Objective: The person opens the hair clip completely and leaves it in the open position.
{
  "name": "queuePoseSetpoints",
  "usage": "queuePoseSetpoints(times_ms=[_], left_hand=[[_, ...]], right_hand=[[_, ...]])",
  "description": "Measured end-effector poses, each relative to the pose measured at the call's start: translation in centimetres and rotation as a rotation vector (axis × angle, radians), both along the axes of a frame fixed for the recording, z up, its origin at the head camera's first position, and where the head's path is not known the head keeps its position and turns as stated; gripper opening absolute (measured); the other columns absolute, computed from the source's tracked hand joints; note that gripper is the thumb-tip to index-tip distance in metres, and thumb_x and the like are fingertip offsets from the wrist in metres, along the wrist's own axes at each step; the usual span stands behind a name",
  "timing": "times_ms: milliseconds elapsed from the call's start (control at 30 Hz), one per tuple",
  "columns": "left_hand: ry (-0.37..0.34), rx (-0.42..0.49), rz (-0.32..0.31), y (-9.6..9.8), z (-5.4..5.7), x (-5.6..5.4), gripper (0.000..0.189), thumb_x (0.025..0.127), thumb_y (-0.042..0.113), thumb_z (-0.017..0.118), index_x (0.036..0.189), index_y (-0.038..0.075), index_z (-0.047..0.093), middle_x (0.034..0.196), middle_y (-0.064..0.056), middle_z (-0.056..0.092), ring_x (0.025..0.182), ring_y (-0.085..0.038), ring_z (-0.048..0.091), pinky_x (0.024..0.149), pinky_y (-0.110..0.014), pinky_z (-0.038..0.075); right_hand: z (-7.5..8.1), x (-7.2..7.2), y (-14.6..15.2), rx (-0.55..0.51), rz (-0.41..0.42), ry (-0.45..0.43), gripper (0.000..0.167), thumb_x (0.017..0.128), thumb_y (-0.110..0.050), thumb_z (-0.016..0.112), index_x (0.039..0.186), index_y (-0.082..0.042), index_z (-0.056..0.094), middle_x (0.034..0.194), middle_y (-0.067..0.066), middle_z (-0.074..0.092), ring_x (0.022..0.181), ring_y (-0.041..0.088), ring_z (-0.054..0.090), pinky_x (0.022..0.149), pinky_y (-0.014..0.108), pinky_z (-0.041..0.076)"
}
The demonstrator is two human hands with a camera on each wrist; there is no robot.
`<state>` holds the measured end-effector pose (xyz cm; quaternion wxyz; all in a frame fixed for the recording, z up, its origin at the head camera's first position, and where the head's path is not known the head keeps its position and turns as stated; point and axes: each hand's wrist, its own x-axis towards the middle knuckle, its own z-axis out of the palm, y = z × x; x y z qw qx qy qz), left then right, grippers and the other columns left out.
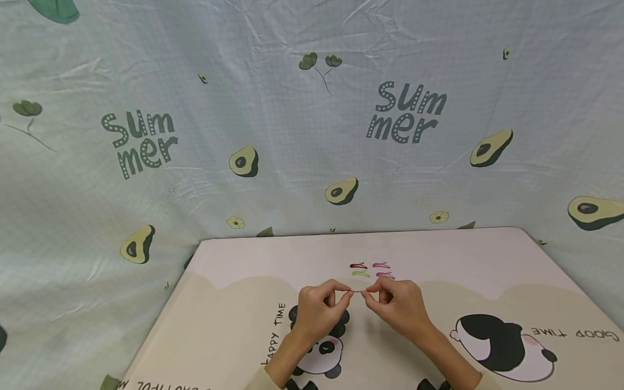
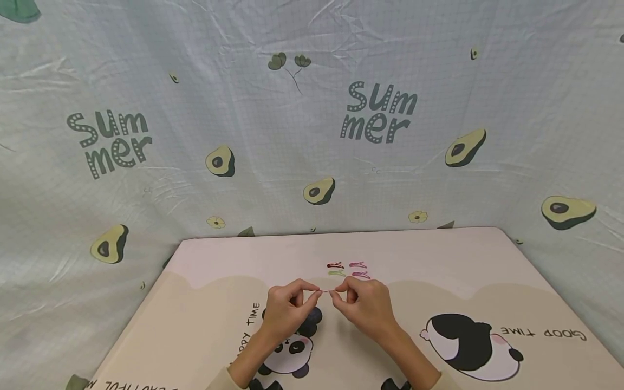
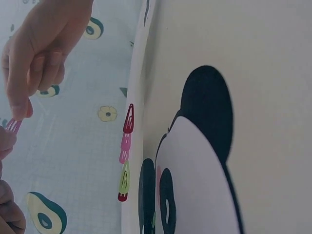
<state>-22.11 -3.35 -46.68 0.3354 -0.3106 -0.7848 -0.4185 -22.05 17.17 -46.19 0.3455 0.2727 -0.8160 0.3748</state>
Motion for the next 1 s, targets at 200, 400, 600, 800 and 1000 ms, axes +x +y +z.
queuePoseSetpoints(times_ms=[200,400,600,800,1000], left_hand=[[0.004,0.006,0.002,0.07,0.03,0.09,0.015,0.080,0.001,0.083,0.087,0.013,0.077,0.045,0.006,0.040,0.047,0.012,0.024,0.046,-0.007,0.019],[0.001,0.011,-0.001,0.13,0.16,0.20,0.015,0.081,0.000,0.082,0.088,0.012,0.077,0.046,0.005,0.040,0.048,0.012,0.024,0.046,-0.007,0.019],[-0.021,0.018,-0.002,0.09,-0.03,0.24,0.012,0.082,0.002,0.082,0.089,0.011,0.077,0.046,0.004,0.039,0.050,0.014,0.022,0.046,-0.007,0.018],[0.040,0.014,-0.004,0.08,-0.17,0.08,0.003,0.088,0.010,0.080,0.089,0.010,0.077,0.046,0.006,0.039,0.049,0.013,0.023,0.044,-0.008,0.020],[0.070,0.015,-0.006,0.20,-0.13,-0.01,0.010,0.084,0.004,0.081,0.089,0.011,0.076,0.045,0.006,0.038,0.048,0.011,0.023,0.043,-0.009,0.020]], right_hand=[[0.10,0.14,-0.08,-0.001,-0.008,0.000,0.024,0.068,0.000,0.088,0.074,-0.018,0.073,0.052,-0.019,0.043,0.053,-0.012,0.030,0.051,0.007,0.025],[0.10,0.15,-0.13,-0.004,-0.010,0.000,0.024,0.068,0.000,0.088,0.073,-0.017,0.073,0.051,-0.019,0.044,0.052,-0.013,0.030,0.051,0.007,0.025],[0.13,0.20,-0.25,-0.007,-0.014,0.003,0.023,0.068,0.000,0.088,0.073,-0.017,0.073,0.050,-0.018,0.045,0.052,-0.014,0.030,0.051,0.007,0.024],[0.21,0.29,-0.29,-0.004,-0.020,-0.005,0.022,0.069,0.000,0.088,0.073,-0.017,0.074,0.050,-0.018,0.045,0.052,-0.013,0.029,0.050,0.008,0.024],[0.25,0.29,-0.24,-0.003,-0.026,0.005,0.023,0.068,0.000,0.088,0.073,-0.016,0.073,0.050,-0.018,0.044,0.052,-0.013,0.029,0.051,0.008,0.024]])
